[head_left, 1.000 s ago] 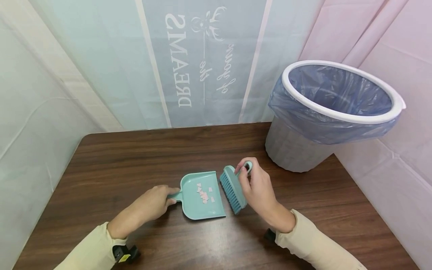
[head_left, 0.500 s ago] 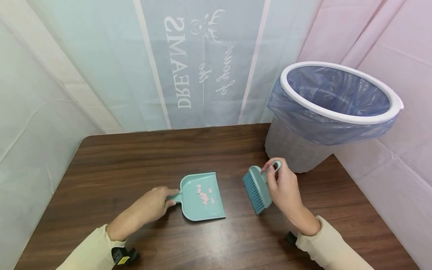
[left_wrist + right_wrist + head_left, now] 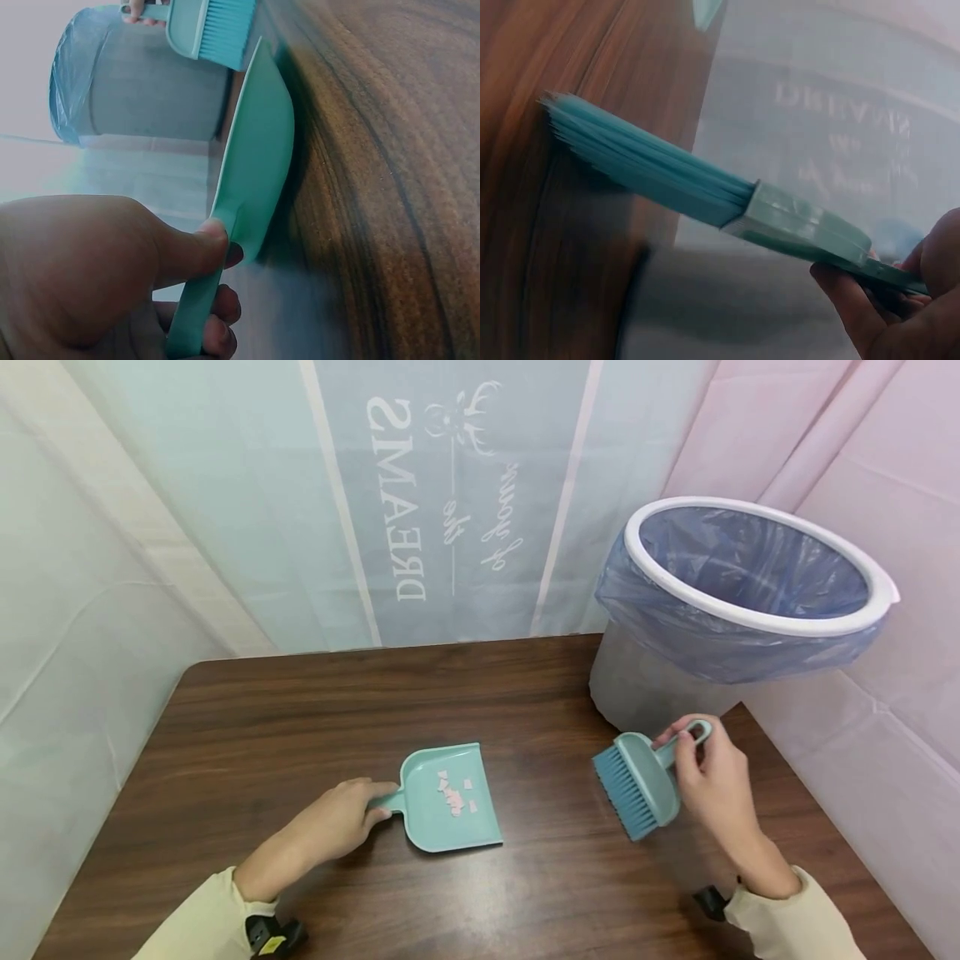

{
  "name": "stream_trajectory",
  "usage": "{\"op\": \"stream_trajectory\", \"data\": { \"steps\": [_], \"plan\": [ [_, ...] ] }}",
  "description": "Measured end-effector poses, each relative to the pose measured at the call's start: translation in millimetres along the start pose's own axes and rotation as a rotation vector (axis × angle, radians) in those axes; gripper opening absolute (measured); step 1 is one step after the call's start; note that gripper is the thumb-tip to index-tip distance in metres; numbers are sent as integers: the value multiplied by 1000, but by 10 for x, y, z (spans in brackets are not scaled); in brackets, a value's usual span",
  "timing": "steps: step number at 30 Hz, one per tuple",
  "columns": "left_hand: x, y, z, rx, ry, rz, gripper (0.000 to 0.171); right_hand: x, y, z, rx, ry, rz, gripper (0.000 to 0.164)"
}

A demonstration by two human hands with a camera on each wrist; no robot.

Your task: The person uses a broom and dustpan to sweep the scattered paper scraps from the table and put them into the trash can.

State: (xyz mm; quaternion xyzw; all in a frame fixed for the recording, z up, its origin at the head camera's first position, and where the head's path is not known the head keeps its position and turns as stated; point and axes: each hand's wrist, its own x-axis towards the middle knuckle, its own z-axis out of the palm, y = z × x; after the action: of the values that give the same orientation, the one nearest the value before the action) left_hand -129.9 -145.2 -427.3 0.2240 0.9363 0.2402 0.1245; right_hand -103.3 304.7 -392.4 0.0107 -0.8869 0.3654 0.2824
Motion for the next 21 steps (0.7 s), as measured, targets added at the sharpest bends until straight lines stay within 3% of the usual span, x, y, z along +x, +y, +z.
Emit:
{"op": "stream_trajectory", "data": {
  "steps": [10,21],
  "plan": [
    [-59,-17,65,46,44,48,32,28,382,-527,-129,62,99,15],
    [-29,-49,119,63,148,96,30,23,505,-658,-166,109,174,15]
  ]
}}
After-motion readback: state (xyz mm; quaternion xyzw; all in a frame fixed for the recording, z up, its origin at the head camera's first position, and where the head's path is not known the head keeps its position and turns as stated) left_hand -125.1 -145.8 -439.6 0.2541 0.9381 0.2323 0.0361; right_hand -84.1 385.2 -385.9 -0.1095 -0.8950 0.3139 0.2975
